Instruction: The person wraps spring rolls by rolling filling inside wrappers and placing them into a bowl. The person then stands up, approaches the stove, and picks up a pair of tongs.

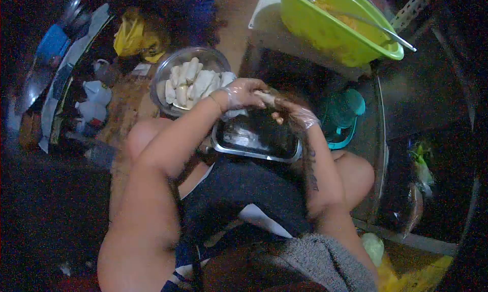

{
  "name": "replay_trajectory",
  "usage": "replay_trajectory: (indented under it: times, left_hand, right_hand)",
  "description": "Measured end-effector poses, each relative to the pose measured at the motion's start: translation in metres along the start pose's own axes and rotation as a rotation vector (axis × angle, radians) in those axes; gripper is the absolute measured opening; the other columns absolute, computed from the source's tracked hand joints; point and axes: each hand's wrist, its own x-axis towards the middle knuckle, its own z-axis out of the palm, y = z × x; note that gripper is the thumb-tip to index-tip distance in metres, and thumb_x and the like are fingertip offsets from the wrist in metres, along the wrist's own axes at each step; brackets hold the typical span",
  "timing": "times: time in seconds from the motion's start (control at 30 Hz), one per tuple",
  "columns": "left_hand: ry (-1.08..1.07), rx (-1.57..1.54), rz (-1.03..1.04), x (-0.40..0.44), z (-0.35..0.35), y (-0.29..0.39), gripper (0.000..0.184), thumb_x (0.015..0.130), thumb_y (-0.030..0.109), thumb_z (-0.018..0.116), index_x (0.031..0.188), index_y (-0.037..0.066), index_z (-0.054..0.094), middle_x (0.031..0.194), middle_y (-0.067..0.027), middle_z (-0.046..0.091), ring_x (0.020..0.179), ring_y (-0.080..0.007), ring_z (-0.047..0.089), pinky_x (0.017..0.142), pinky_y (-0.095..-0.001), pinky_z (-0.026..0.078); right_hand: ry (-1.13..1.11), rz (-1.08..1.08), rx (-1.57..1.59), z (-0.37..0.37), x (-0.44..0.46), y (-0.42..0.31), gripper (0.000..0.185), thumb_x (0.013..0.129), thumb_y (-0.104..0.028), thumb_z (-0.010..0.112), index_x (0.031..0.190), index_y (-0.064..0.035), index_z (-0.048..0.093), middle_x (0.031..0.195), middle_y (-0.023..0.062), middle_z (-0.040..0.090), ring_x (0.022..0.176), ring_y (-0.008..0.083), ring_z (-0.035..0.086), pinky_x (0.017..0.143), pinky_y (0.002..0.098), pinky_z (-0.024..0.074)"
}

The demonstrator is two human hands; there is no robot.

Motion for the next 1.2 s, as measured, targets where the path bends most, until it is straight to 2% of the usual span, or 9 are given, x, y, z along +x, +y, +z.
replay_trajectory:
  times: [0.17,0.33,0.43,0.53,0.77,0.8,0.93,1.07,1.2]
  left_hand:
    - [-0.122,-0.177,-0.224,0.003,0.009,-0.008,0.034,0.071,0.024,0.077,0.098,0.006,0.067,0.094,-0.0077,0.068,0.085,-0.0167,0.061,0.078,-0.0282,0.048]
    - [-0.011,-0.003,0.045,-0.002,0.027,-0.031,0.042,0.067,0.039,0.076,0.091,0.006,0.066,0.087,-0.0116,0.066,0.086,-0.0232,0.062,0.077,-0.0338,0.048]
    - [-0.006,0.182,0.129,-0.021,0.031,-0.027,0.060,0.066,0.054,0.074,0.107,0.012,0.062,0.094,-0.0135,0.066,0.093,-0.0315,0.062,0.081,-0.0405,0.048]
    - [-0.155,0.174,0.007,-0.044,0.015,0.004,0.060,0.066,0.054,0.074,0.107,0.012,0.062,0.096,-0.0112,0.067,0.091,-0.0273,0.063,0.080,-0.0385,0.049]
    - [-0.145,-0.344,-0.039,-0.028,0.011,-0.046,0.046,0.077,0.042,0.069,0.106,0.006,0.063,0.090,-0.0087,0.067,0.080,-0.0196,0.063,0.073,-0.0319,0.049]
    - [-0.186,-0.673,-0.068,-0.036,0.008,-0.043,0.041,0.079,0.036,0.069,0.104,0.005,0.062,0.089,-0.0062,0.066,0.077,-0.0181,0.063,0.070,-0.0304,0.049]
    - [-0.009,-1.151,-0.101,-0.020,0.006,-0.088,0.027,0.087,0.022,0.061,0.103,0.002,0.053,0.081,-0.0080,0.061,0.066,-0.0178,0.062,0.058,-0.0325,0.051]
    - [0.277,-0.834,-0.176,-0.022,-0.045,-0.110,0.026,0.085,0.027,0.061,0.098,0.005,0.061,0.087,-0.0083,0.063,0.072,-0.0206,0.062,0.064,-0.0361,0.051]
    - [0.398,-0.641,-0.304,0.004,-0.112,-0.176,0.034,0.084,0.035,0.059,0.097,0.004,0.064,0.086,-0.0100,0.065,0.075,-0.0236,0.064,0.065,-0.0395,0.052]
  right_hand:
    - [0.132,-0.108,-0.119,-0.036,0.033,0.037,0.036,0.084,-0.016,0.065,0.114,0.0018,0.055,0.095,0.0118,0.062,0.069,0.0181,0.060,0.055,0.0269,0.0498]
    - [0.091,-0.156,-0.292,0.001,0.005,0.012,0.031,0.083,-0.013,0.065,0.108,0.0023,0.056,0.090,0.0125,0.063,0.069,0.0197,0.062,0.058,0.0284,0.0520]
    - [0.175,-0.133,-0.370,0.011,0.002,0.019,0.021,0.084,-0.014,0.065,0.103,-0.0037,0.063,0.096,0.0042,0.065,0.082,0.0126,0.059,0.074,0.0259,0.0486]
    - [0.196,-0.138,-0.506,0.029,-0.002,0.012,0.024,0.085,-0.014,0.065,0.106,-0.0035,0.062,0.099,0.0048,0.065,0.085,0.0122,0.059,0.077,0.0253,0.0476]
    - [0.285,-0.150,-0.274,0.052,-0.022,-0.014,0.041,0.087,-0.019,0.063,0.122,-0.0017,0.051,0.109,0.0102,0.061,0.083,0.0211,0.063,0.070,0.0328,0.0546]
    - [0.302,-0.232,-0.247,0.048,-0.023,-0.012,0.043,0.087,-0.021,0.063,0.123,-0.0010,0.049,0.108,0.0116,0.061,0.084,0.0253,0.064,0.066,0.0362,0.0569]
    - [0.427,-0.281,-0.162,0.047,-0.042,-0.012,0.048,0.087,-0.023,0.060,0.127,-0.0014,0.044,0.113,0.0145,0.057,0.086,0.0247,0.061,0.063,0.0368,0.0523]
    - [0.460,-0.263,0.109,-0.015,-0.029,0.037,0.031,0.088,-0.020,0.060,0.110,0.0015,0.056,0.105,0.0115,0.060,0.083,0.0227,0.059,0.066,0.0313,0.0479]
    - [0.386,-0.331,0.011,-0.009,-0.038,0.054,0.025,0.089,-0.021,0.059,0.102,0.0006,0.057,0.092,0.0092,0.060,0.078,0.0203,0.058,0.064,0.0308,0.0462]
